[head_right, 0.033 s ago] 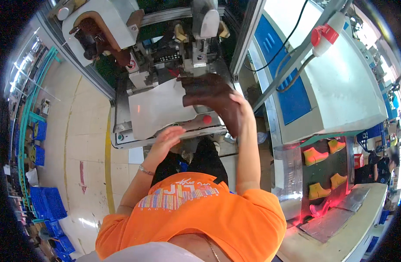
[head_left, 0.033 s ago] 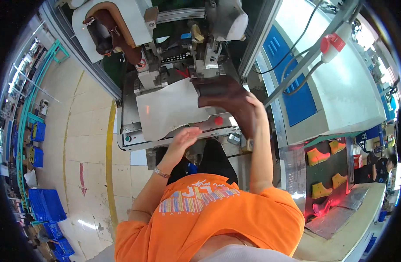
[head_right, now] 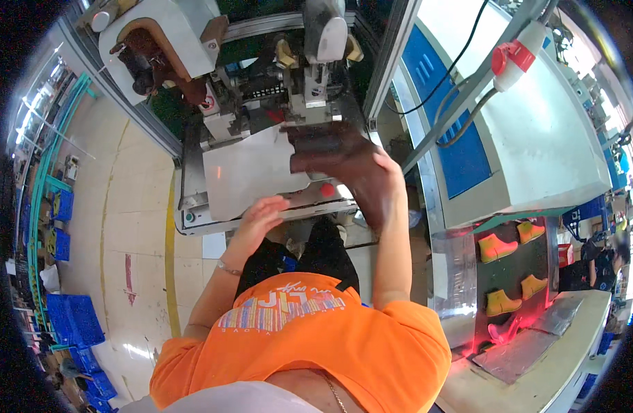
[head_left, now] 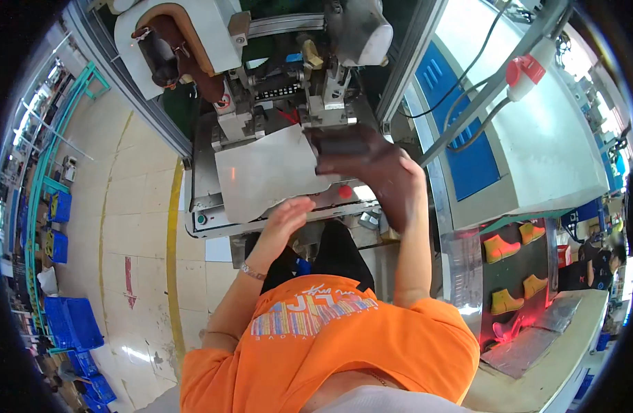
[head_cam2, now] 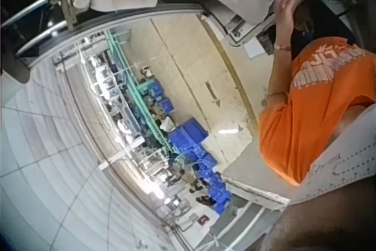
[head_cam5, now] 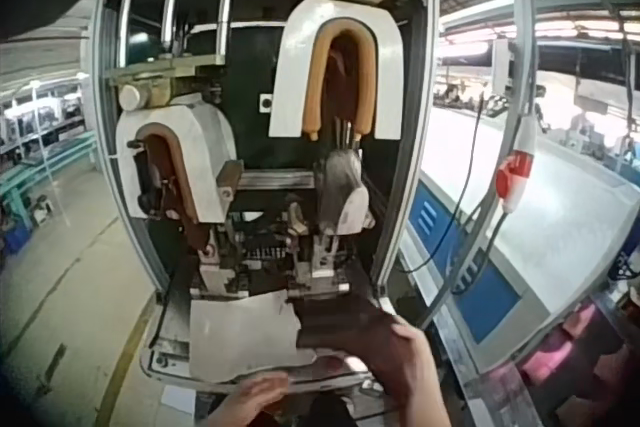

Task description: The person repeatedly picks up brown sandals from a conveyor belt, places them into a machine mold, and removes them after processing. The worker handles the footwear one at a time, moving them between the machine and the belt in a continuous loop.

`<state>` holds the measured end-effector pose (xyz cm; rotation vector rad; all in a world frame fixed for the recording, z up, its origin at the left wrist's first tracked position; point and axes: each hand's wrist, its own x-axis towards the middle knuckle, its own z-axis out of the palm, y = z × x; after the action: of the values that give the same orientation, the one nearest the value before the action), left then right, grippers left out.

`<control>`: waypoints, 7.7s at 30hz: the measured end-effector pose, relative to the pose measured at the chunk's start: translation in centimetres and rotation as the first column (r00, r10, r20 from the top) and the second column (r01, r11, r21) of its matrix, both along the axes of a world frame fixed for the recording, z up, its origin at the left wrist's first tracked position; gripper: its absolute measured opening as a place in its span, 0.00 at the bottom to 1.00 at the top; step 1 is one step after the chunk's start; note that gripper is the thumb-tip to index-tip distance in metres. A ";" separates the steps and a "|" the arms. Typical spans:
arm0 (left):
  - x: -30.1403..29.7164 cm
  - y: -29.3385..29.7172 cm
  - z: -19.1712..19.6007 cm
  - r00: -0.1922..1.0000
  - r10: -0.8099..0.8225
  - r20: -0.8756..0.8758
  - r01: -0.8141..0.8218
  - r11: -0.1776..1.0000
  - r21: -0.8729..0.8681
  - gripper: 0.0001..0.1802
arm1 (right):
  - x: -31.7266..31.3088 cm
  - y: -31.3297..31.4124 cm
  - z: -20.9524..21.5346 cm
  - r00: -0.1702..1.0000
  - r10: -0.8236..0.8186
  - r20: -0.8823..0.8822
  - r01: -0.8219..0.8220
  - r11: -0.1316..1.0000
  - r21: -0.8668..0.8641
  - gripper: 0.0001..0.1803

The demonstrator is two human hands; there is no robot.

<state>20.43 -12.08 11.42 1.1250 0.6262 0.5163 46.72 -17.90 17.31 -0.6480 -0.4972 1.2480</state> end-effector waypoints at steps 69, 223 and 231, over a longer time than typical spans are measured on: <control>12.7 1.3 18.9 0.824 0.559 -0.096 0.239 -0.188 0.953 0.34 | 4.7 19.4 -9.1 0.924 -0.206 0.323 0.084 0.931 0.354 0.15; 5.2 -1.5 4.5 0.816 -0.241 0.526 0.249 0.967 0.057 0.23 | 0.6 -2.5 11.8 0.340 -0.533 0.775 0.466 0.811 0.353 0.11; 10.8 -5.6 2.7 0.940 -0.188 0.284 0.287 0.885 -0.366 0.13 | -3.7 -15.3 8.3 -0.398 -0.011 0.917 0.543 0.803 0.246 0.35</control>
<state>31.27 -17.68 14.09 0.7177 0.3504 0.2843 42.98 -33.20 25.57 -2.0838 -1.3958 -0.2489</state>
